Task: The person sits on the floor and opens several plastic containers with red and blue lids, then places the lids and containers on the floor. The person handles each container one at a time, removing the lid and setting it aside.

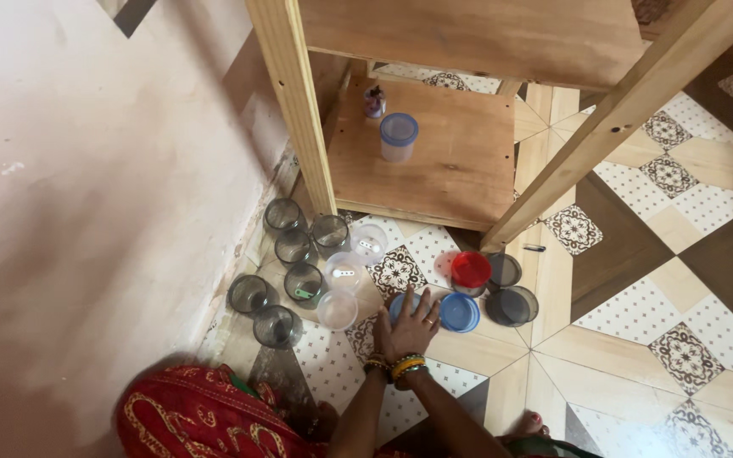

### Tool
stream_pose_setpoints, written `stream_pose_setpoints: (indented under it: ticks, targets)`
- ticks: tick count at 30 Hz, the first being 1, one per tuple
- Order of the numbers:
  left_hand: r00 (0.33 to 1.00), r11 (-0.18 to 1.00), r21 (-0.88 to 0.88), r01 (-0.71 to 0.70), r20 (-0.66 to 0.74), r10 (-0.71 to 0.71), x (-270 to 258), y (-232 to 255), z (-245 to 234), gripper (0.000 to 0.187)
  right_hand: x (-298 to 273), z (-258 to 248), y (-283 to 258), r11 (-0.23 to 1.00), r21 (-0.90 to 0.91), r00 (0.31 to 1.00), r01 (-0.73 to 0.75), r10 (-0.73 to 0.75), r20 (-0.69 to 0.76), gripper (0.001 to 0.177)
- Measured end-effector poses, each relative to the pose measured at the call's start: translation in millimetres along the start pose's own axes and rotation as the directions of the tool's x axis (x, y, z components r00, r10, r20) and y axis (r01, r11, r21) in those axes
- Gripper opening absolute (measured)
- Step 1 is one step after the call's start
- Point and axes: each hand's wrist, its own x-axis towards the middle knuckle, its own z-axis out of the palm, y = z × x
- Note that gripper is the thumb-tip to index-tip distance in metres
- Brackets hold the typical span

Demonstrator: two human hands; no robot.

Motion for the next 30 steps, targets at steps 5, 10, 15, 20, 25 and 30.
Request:
stream_pose_setpoints:
  ticks: [5, 10, 15, 20, 25, 30]
  targets:
    - [0.946, 0.433, 0.877, -0.210, 0.071, 0.315, -2.7, 2.2, -2.9, 0.052, 12.2, 3.3, 17.0, 0.996, 0.036, 0.979, 0.086, -0.091, 0.182, 0.070]
    - [0.928, 0.365, 0.884, -0.291, 0.168, 0.333, -7.9, 16.4, -4.2, 0.044, 55.7, -23.0, 58.4, 0.735, 0.169, 0.620, 0.656, -0.653, 0.434, 0.068]
    - [0.969, 0.475, 0.849, -0.230, 0.156, 0.190, 1.8, 17.4, 5.3, 0.048, 70.3, -45.8, 60.5, 0.558, 0.170, 0.450, 0.813, -0.785, 0.425, 0.073]
    - [0.936, 0.245, 0.929, -0.277, 0.202, 0.289, -0.4, 13.0, 5.5, 0.057, 15.5, -25.7, 13.7, 0.960, -0.007, 0.960, 0.278, -0.278, 0.010, 0.085]
    - [0.926, 0.577, 0.795, -0.187, -0.054, 0.375, -11.1, 5.9, 5.8, 0.046, 1.7, -2.6, 9.6, 0.999, 0.018, 0.990, 0.047, -0.049, 0.134, 0.089]
    - [0.955, 0.338, 0.927, -0.161, 0.059, 0.292, -10.9, 20.5, 0.3, 0.056, 47.9, -19.8, 49.8, 0.848, 0.165, 0.726, 0.504, -0.519, 0.451, 0.082]
